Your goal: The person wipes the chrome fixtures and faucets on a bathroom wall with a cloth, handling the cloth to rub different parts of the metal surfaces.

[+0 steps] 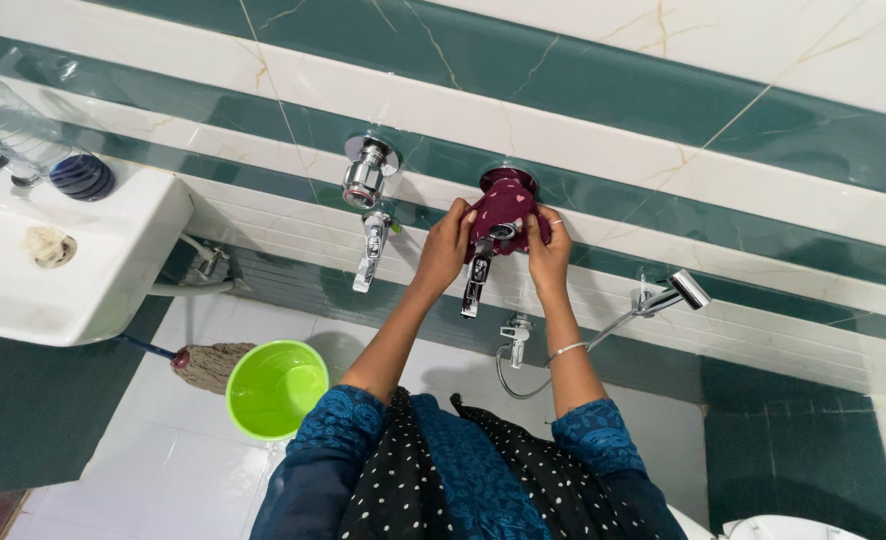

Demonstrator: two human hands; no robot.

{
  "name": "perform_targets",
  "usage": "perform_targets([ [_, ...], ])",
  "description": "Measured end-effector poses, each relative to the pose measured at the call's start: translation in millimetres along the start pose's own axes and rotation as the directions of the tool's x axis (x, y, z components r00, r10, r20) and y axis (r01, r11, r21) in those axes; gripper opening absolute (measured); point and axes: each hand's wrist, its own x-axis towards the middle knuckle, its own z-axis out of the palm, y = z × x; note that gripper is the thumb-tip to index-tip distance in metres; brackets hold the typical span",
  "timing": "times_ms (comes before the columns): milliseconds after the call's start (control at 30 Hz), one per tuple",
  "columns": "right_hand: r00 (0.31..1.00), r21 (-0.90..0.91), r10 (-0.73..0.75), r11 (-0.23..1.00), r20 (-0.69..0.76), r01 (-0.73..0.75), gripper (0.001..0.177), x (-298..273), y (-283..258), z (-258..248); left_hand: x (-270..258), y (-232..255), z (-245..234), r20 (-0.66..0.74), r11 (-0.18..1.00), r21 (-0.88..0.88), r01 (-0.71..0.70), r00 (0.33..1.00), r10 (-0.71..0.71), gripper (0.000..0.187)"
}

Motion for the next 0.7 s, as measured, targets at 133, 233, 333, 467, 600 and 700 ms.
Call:
perform_targets([
  [133,0.999,0.075,0.031,0.997,-0.033,-0.029,0.034,-3.6,-2.0,6.1,4.3,2.0,-6.3,0.053,0.999,0.021,0.032,0.998,-0.033,0.023],
  [233,0.996,0.092,0.056,0.995,-0.071,-0.049,0.034,-6.6,-0.7,10.3,5.4,-1.3,-10.9,0.086,0.999,-0.015,0.029,0.996,-0.027,0.023],
  [333,0.992,0.132,0.071,0.99,-0.104,-0.057,0.032,-8.0,2.7,15.0,8.0,-8.0,-12.1,0.118,0.999,-0.045,0.025,0.993,-0.02,0.024],
  [467,0.983,0.104,0.085,0.992,-0.165,-0.069,0.03,-15.8,5.9,16.7,19.1,-16.4,-14.5,0.232,0.995,-0.088,0.056,0.972,-0.035,0.024],
  [600,0.975,0.081,0.058,0.996,-0.216,-0.042,0.029,-18.3,4.7,16.6,17.7,-24.5,-15.9,0.286,0.977,-0.197,0.079,0.958,-0.02,0.025],
  [700,0.971,0.107,0.084,0.992,-0.225,-0.061,0.028,-25.4,-5.0,19.8,17.7,-32.2,-15.8,0.322,0.965,-0.241,0.104,0.946,-0.021,0.026],
])
